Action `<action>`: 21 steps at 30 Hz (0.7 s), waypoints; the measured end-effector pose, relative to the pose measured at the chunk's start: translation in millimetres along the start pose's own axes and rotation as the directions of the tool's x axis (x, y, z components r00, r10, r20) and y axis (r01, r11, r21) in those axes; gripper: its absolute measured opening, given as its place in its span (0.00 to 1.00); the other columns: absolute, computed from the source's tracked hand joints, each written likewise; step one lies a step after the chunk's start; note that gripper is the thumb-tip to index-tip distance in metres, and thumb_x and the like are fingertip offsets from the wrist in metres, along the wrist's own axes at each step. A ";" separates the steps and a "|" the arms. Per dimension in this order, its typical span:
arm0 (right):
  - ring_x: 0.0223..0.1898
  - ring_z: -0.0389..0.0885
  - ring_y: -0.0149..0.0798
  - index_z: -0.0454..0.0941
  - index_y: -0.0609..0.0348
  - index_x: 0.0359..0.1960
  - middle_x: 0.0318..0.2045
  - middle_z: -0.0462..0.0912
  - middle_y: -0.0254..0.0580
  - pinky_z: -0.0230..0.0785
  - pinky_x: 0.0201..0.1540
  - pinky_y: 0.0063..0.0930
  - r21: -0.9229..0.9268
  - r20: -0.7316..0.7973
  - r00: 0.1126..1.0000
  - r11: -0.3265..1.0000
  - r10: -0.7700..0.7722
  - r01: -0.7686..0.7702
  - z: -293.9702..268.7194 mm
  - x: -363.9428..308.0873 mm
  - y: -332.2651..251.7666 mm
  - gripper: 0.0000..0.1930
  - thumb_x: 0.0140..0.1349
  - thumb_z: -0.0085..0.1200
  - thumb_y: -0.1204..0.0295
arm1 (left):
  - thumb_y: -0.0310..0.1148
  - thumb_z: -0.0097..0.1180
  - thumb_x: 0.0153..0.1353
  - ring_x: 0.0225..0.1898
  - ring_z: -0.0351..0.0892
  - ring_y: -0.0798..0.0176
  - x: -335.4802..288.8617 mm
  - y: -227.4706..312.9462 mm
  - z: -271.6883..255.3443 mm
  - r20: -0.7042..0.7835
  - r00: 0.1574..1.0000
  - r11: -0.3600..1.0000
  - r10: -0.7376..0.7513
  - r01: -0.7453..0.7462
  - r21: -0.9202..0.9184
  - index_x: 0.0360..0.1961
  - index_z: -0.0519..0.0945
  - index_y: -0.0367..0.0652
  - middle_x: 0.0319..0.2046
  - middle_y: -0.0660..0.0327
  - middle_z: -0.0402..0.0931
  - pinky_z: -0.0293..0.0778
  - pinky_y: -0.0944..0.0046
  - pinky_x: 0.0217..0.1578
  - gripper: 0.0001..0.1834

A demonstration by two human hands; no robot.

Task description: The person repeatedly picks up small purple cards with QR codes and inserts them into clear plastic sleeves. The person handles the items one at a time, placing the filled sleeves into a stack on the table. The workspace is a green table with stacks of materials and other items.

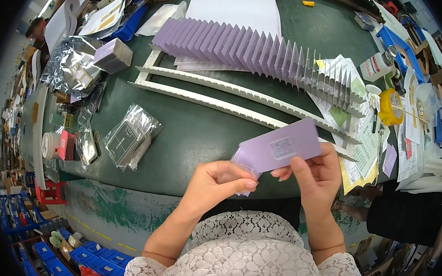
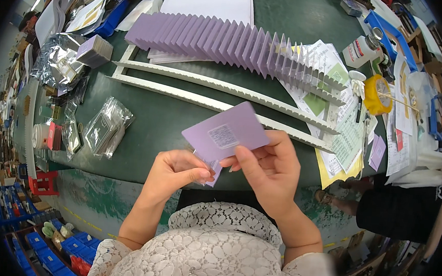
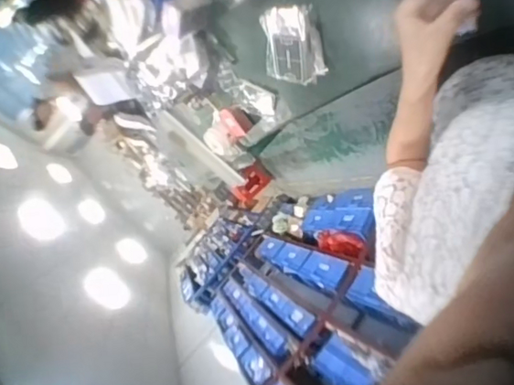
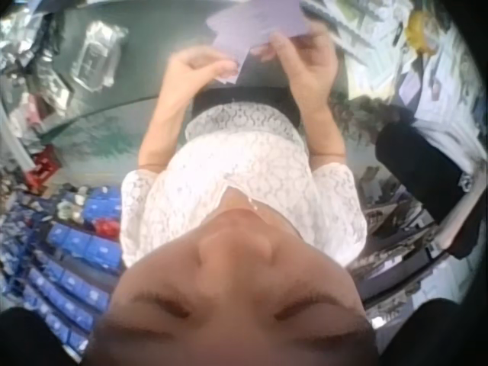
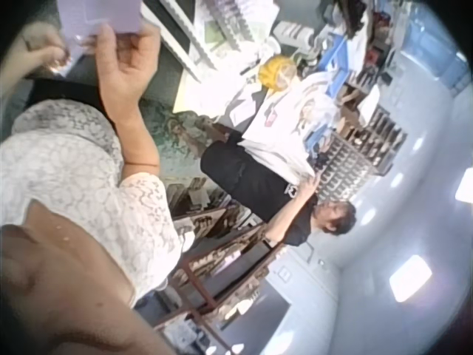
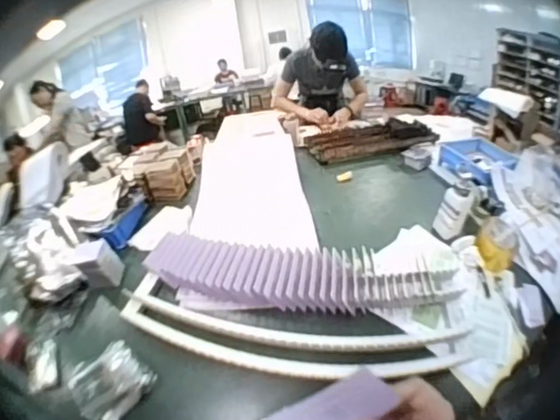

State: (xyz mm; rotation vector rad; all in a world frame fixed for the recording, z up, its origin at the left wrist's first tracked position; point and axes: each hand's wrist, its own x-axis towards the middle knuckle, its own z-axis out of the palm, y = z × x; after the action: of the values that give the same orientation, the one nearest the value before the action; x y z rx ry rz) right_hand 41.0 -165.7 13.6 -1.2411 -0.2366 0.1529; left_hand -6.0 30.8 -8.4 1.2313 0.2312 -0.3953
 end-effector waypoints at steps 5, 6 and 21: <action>0.32 0.80 0.29 0.66 0.66 0.53 0.38 0.80 0.42 0.72 0.33 0.20 -0.158 0.032 0.988 0.977 0.151 -0.144 -3.9 2.6 1.1 0.17 0.63 0.53 0.81 | 0.31 0.64 0.57 0.33 0.82 0.67 0.8 8.2 -5.5 -0.007 0.998 0.988 -0.063 0.061 -0.142 0.37 0.82 0.35 0.33 0.56 0.83 0.77 0.69 0.35 0.10; 0.32 0.80 0.28 0.65 0.65 0.57 0.38 0.80 0.42 0.72 0.34 0.20 -0.160 0.062 0.984 0.975 0.166 -0.154 -3.3 5.4 -0.6 0.21 0.62 0.54 0.81 | 0.31 0.64 0.58 0.33 0.82 0.67 0.9 5.8 -4.9 -0.019 0.998 0.992 -0.065 0.063 -0.108 0.38 0.82 0.35 0.33 0.56 0.83 0.77 0.69 0.35 0.11; 0.53 0.70 0.38 0.73 0.55 0.58 0.57 0.71 0.40 0.65 0.52 0.32 -0.776 0.301 0.915 0.489 -0.267 0.398 -82.0 50.9 -36.0 0.30 0.50 0.66 0.71 | 0.26 0.63 0.56 0.23 0.69 0.74 13.6 -6.2 10.8 -0.112 0.867 0.519 0.485 -0.182 0.835 0.38 0.83 0.36 0.26 0.64 0.75 0.65 0.72 0.22 0.09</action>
State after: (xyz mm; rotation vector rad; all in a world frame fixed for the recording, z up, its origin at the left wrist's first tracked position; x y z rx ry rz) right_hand 111.0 -240.0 27.7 -2.1175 -0.7415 -0.2623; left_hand 3.4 16.5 -15.5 2.2324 0.0765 0.1121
